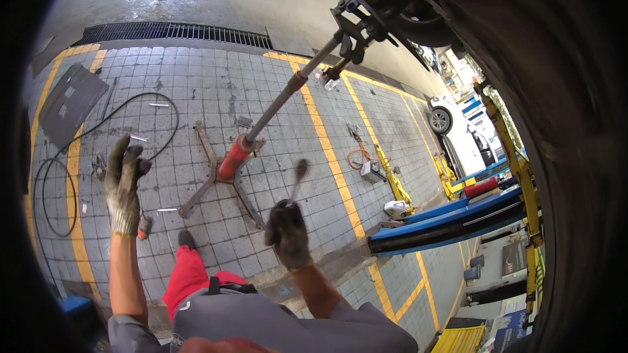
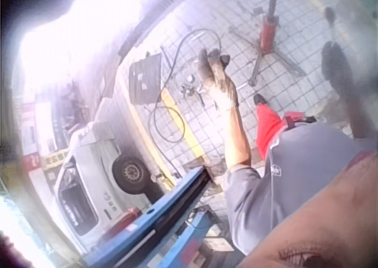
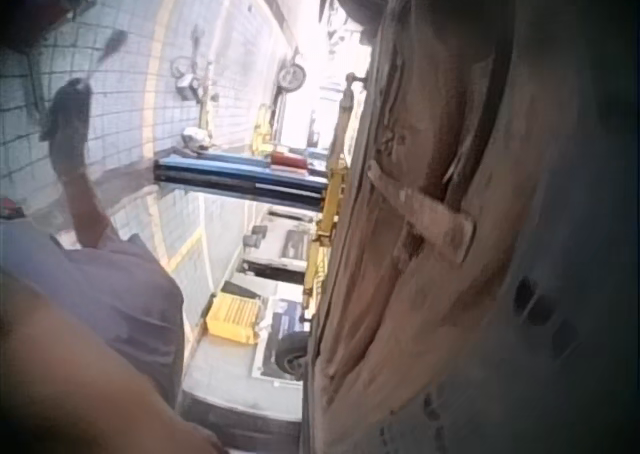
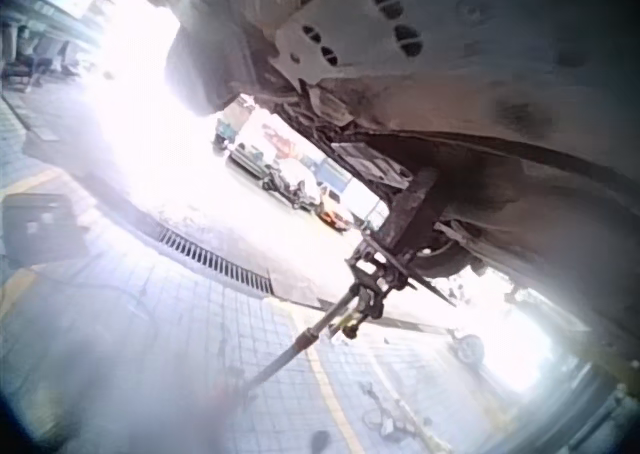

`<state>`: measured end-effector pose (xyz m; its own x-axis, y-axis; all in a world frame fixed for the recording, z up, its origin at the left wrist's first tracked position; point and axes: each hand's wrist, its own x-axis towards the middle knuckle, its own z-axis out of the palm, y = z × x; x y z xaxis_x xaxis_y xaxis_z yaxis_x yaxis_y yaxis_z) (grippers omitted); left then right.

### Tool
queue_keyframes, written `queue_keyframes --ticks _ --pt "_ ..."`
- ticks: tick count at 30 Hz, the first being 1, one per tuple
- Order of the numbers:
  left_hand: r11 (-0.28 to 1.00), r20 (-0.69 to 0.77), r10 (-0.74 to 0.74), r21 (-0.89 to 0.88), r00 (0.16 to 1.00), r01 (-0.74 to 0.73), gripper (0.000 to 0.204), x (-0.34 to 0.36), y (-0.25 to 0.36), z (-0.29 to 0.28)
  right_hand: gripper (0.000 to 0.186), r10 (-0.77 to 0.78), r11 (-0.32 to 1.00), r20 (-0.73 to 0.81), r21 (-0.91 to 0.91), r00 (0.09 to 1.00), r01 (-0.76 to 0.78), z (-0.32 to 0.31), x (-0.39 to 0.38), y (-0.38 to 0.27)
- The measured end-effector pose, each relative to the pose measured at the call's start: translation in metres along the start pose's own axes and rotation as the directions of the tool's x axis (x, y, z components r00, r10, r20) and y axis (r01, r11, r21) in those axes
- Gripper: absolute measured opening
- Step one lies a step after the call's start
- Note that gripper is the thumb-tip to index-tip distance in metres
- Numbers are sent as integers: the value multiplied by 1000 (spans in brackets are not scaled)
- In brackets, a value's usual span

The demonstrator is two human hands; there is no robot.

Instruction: The person selects a socket from a tool tray, walks to a raised vehicle, and uses a ratchet to tighten bolts under the car. They return to the tool cart, select another socket, and repeat the tightening process under the vehicle.

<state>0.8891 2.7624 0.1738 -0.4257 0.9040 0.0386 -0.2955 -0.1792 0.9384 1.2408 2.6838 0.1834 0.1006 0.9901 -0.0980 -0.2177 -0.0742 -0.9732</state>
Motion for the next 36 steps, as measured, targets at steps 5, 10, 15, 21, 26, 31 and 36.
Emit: queue_keyframes --ticks 5,10,15,21,26,31,36 --pt "992 234 128 -13 964 -128 48 135 1 86 46 -120 974 -312 149 942 173 -31 112 -33" --pt "950 354 256 -262 900 -168 39 236 25 183 49 -160 967 -403 117 901 224 -51 188 -74" --pt "887 382 434 -343 816 -311 40 310 64 264 52 -275 902 -571 127 773 414 -55 305 -63" --pt "798 462 565 -517 683 -310 45 390 82 353 30 -242 867 -695 159 677 473 -74 409 -38" --pt "803 496 566 -513 658 -304 46 450 114 449 30 -370 826 -661 88 653 557 -86 445 -25" --pt "696 460 696 -622 552 -360 44 498 150 539 41 -402 854 -702 -55 588 518 -86 463 1" --pt "147 41 988 -580 152 -801 34 541 197 588 33 -373 841 -849 -140 374 523 -72 478 3"
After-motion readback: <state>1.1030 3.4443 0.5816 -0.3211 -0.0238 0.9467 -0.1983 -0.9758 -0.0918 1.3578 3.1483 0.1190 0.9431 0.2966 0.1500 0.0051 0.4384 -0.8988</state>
